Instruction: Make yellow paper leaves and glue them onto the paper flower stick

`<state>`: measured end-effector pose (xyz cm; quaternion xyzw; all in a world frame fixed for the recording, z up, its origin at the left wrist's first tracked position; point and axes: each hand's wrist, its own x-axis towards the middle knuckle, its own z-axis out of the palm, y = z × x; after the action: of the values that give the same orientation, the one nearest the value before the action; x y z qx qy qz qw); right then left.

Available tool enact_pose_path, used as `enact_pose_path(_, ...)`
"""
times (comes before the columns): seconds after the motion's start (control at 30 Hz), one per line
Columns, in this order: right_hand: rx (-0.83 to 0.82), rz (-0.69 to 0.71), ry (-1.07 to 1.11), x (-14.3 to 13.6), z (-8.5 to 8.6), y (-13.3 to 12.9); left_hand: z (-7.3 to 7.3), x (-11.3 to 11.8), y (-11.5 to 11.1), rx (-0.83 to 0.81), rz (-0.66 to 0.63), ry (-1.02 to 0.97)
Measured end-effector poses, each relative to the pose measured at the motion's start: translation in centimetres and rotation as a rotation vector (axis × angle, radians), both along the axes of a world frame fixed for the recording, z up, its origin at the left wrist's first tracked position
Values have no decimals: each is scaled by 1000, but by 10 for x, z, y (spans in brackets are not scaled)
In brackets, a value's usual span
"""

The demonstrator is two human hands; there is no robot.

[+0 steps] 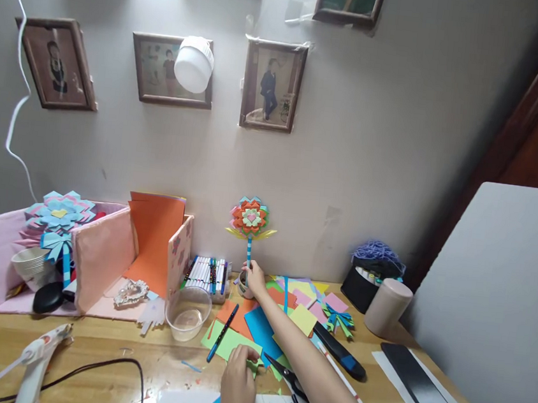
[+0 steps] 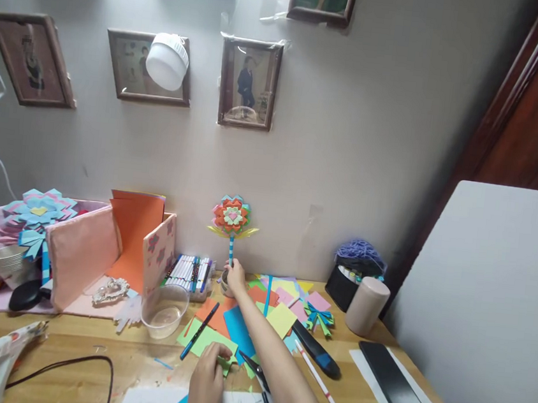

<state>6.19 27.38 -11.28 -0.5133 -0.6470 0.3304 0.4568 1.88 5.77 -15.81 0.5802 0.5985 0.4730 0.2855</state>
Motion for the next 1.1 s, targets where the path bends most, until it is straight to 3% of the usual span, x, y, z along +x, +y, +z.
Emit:
enact_pose_path(0.23, 4, -33, -49, 9, -8, -9, -2, -1, 3, -42, 17, -38)
enact_pose_path(0.67, -28, 45, -133, 13, -15, -4, -1, -2, 2, -58, 22, -50)
enact_pose_path(0.97, -60, 9, -149, 17, -5, -5, 2, -1, 1, -68, 13, -40)
enact_pose_path(1.1, -93, 25, -75, 33, 8, -7, 2, -2, 1, -68, 10, -28)
